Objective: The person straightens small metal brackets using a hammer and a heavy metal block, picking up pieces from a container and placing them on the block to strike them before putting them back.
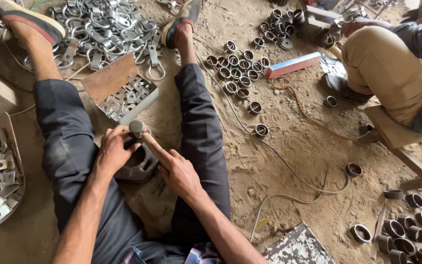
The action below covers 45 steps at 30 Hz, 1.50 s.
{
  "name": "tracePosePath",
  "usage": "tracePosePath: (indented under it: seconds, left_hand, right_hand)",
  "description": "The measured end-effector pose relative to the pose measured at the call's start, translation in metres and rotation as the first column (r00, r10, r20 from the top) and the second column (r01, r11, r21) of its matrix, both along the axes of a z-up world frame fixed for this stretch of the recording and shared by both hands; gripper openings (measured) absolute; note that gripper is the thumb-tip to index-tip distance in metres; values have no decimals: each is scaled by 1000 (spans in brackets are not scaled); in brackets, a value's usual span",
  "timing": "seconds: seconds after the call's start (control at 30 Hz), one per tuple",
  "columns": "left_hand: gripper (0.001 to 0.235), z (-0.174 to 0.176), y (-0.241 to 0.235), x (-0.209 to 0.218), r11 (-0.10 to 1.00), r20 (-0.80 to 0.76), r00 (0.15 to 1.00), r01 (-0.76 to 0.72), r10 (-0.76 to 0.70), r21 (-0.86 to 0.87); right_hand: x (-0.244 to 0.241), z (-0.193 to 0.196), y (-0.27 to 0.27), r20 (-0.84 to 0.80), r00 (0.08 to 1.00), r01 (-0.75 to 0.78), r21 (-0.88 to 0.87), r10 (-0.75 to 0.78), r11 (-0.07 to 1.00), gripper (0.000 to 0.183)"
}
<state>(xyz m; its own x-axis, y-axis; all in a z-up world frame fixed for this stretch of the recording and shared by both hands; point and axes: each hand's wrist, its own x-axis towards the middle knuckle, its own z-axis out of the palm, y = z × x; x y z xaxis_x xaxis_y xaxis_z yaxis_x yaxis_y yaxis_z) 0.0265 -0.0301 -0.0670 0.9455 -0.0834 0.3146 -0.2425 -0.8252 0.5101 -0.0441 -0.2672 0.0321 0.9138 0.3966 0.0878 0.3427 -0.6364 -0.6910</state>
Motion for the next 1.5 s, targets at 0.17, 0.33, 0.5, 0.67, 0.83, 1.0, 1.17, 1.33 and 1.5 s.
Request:
tracePosePath:
  seconds: [0.17,0.33,0.5,0.67,0.83,1.0,1.17,1.33,1.5]
  left_hand:
    - [44,-3,-2,3,1000,2,1000,9,-9,-3]
    - [96,-10,-3,2,980,53,998,-28,40,-197]
    - [104,-18,-2,6,965,112,988,126,-102,-230]
    - [100,-20,-2,4,966,-15,999,41,-46,-256]
    - [92,-8,-5,-1,972,-54,998,-5,-8,-234]
    - [76,5,-5,-4,971,-35,996,70,-80,-230]
    - [63,3,-4,0,979,-62,996,48,-61,-198]
    - [61,-10,-1,5,982,-82,995,38,-54,-185]
    - [68,-17,2,9,987,-27,999,19,-23,-161]
  right_hand:
    - [-1,-6,1,3,1000,-16,-18,16,1000,81]
    - [3,-25,5,86,996,-21,3,20,1000,74]
    - [4,-37,2,180,984,-33,84,17,996,70]
    - [5,-27,-1,110,993,-56,42,52,998,73]
    - [5,-25,1,91,994,-64,-19,66,998,74]
    - [8,-26,4,81,992,-87,-53,92,995,73]
    - [8,-22,5,92,991,-92,-46,96,995,75]
    - [11,-20,5,77,994,-79,-47,83,996,76]
    - [10,-18,4,74,993,-95,-15,96,995,73]
